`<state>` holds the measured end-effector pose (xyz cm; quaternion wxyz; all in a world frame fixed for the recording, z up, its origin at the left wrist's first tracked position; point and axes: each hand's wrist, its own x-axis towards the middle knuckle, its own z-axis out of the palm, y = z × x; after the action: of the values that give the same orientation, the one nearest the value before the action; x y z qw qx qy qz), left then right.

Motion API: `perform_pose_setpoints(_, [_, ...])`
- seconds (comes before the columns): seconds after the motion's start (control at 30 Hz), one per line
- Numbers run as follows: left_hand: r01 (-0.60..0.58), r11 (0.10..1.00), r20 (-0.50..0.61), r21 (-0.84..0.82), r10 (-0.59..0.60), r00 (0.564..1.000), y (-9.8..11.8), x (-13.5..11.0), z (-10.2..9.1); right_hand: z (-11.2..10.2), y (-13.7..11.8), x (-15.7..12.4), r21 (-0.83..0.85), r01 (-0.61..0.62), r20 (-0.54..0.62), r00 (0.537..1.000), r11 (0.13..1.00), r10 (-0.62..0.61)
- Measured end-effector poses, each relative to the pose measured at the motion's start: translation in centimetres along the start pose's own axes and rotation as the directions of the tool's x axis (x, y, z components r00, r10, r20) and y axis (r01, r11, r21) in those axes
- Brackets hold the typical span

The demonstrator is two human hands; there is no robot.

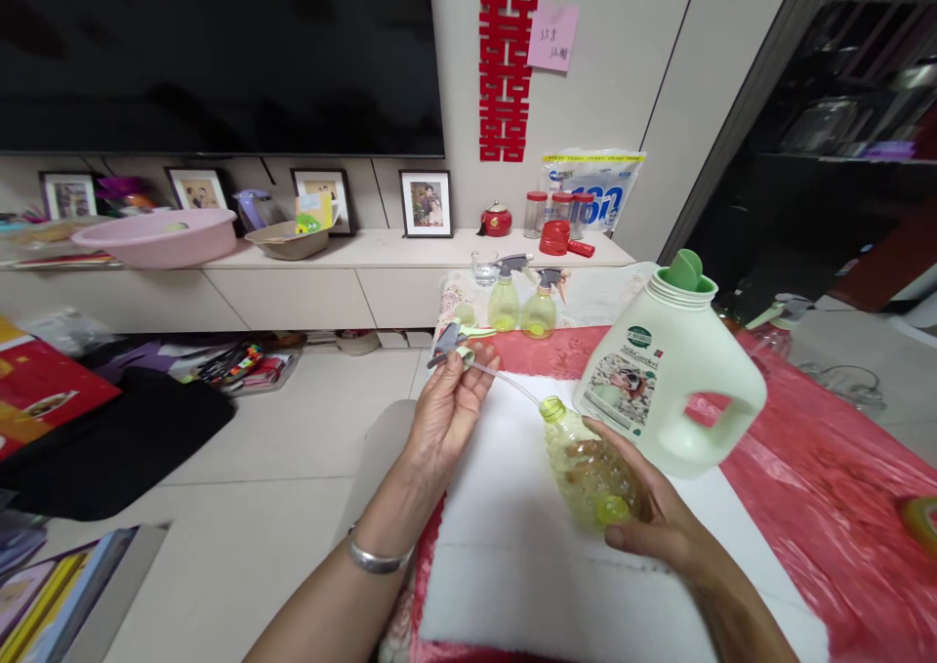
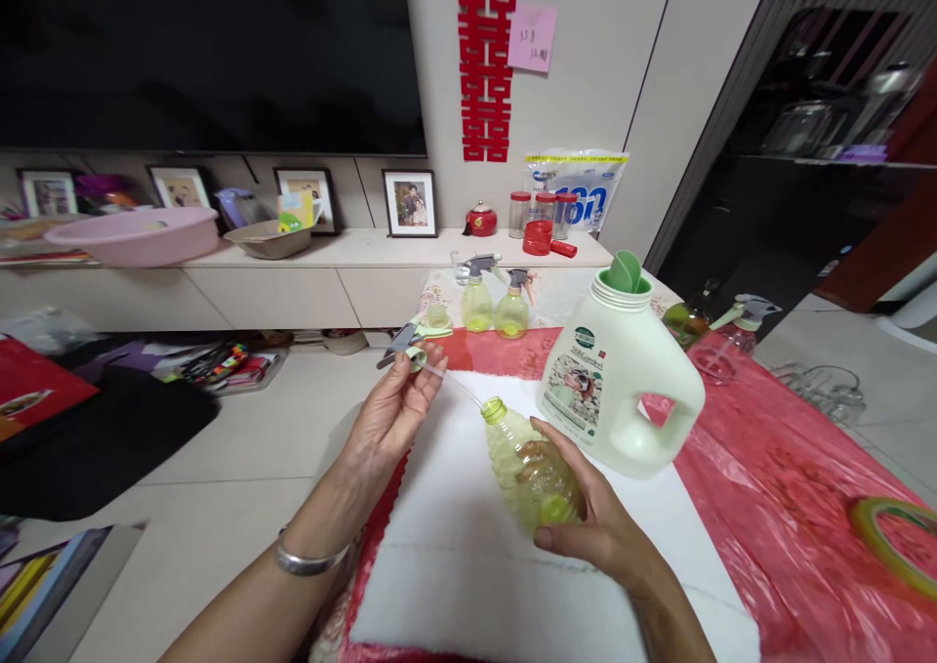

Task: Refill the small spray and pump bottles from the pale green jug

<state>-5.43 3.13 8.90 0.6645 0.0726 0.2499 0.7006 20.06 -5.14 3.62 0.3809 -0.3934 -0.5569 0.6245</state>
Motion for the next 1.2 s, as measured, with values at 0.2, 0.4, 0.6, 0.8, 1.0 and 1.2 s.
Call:
perform_pose_setpoints(0.2, [-0.01,0.999,-0.09,-0.048,0.006,0.996,0.7,0.7,0.3,-0.6,0.1,-0.1,-0.022,-0.006,-0.013,1.0,1.0,0.006])
perform_pose_setpoints(0.4, [-0.037,0.999,-0.083,-0.039,0.034,0.996,1.3,2.1,0.5,-2.5,1.0,-0.4,-0.109,0.045,0.02,0.999,0.993,-0.043])
perform_pose_setpoints(0.6, [-0.035,0.991,-0.021,0.127,0.038,0.999,0.6,4.1,-0.9,-2.5,0.1,-1.0,-0.042,0.028,-0.1,0.995,0.999,-0.032])
perform_pose_setpoints(0.8, [0.054,0.924,0.026,0.378,-0.069,0.997,-1.3,5.9,-2.8,-2.3,-0.4,-1.1,0.05,-0.003,-0.1,0.995,0.999,0.008])
perform_pose_setpoints(1.0, [0.089,0.854,0.028,0.513,-0.12,0.992,-2.5,7.4,-3.6,-2.5,-0.2,-1.2,0.11,-0.02,-0.106,0.994,0.994,0.032])
perform_pose_setpoints(1.2, [0.12,0.831,0.053,0.543,-0.176,0.983,-3.1,8.3,-3.7,-2.3,-0.1,-1.1,0.142,-0.01,-0.125,0.992,0.99,0.028])
